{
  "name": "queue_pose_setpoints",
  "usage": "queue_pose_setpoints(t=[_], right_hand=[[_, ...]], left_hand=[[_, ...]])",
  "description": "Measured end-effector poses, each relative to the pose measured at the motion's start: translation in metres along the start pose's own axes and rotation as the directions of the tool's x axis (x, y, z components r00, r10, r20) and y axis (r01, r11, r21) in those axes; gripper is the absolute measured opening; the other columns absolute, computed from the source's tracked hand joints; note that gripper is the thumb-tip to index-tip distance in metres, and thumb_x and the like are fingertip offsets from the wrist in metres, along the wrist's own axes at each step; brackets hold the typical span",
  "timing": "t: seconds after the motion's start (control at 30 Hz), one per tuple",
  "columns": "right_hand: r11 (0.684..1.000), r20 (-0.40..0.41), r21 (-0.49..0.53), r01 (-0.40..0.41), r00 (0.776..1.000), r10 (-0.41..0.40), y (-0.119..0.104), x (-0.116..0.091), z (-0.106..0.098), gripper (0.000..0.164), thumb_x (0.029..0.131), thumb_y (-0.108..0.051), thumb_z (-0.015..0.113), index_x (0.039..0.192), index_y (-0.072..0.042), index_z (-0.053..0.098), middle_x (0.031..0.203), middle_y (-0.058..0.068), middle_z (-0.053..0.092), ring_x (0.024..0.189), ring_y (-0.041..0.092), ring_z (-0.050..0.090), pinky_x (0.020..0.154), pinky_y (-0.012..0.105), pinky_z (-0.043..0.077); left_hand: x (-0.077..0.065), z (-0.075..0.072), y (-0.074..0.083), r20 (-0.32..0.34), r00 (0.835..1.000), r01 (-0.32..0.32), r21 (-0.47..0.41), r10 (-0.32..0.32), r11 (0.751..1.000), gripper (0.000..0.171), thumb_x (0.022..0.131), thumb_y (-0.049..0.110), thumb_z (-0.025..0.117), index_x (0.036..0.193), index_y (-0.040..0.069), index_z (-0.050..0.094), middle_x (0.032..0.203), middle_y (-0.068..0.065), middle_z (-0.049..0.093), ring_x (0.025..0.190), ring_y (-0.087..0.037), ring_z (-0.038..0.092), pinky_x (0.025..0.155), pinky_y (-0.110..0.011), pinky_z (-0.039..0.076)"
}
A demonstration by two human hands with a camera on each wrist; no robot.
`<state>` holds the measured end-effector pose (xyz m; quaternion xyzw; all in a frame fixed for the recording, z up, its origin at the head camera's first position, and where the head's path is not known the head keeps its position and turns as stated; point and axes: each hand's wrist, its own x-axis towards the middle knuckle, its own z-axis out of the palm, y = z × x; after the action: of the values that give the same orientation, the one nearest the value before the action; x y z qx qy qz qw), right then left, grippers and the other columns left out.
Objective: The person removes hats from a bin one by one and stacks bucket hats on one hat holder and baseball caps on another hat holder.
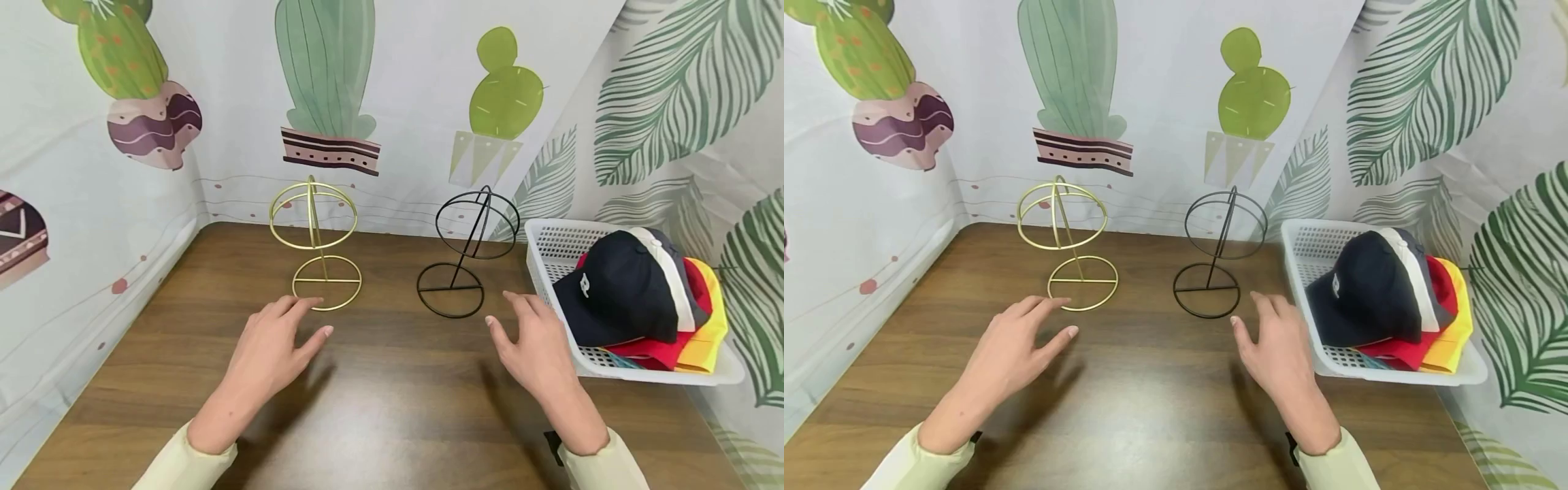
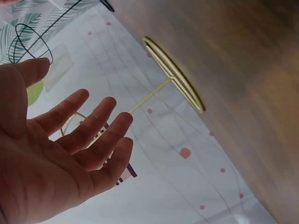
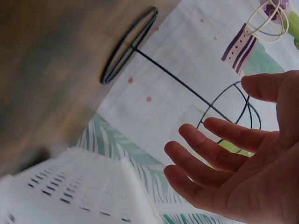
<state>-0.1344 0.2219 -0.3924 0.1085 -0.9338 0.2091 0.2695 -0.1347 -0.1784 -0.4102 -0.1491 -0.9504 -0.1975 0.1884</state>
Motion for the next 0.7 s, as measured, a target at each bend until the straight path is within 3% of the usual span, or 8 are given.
queue_pose_setpoints(t=[0.4,0.7], right_hand=[[0.998,-0.043,-0.03,-0.057,0.998,0.056,0.011,0.02,-0.033,0.048,0.094,-0.021,0.078,0.133,0.005,0.066,0.123,0.029,0.065,0.11,0.052,0.059,0.093,0.067,0.046],[0.981,-0.064,-0.072,-0.181,0.982,0.177,0.024,0.035,-0.062,0.05,0.096,-0.022,0.073,0.137,0.005,0.064,0.133,0.034,0.06,0.12,0.056,0.053,0.103,0.07,0.04]], left_hand=[[0.011,0.005,0.024,0.02,0.997,-0.075,-0.041,0.076,0.996,0.048,0.097,0.046,0.075,0.135,0.017,0.07,0.122,-0.005,0.069,0.115,-0.033,0.066,0.097,-0.056,0.049],[0.02,0.017,0.051,0.048,0.982,-0.177,-0.051,0.18,0.983,0.045,0.096,0.045,0.077,0.132,0.018,0.071,0.116,-0.001,0.068,0.107,-0.03,0.066,0.091,-0.051,0.051]])
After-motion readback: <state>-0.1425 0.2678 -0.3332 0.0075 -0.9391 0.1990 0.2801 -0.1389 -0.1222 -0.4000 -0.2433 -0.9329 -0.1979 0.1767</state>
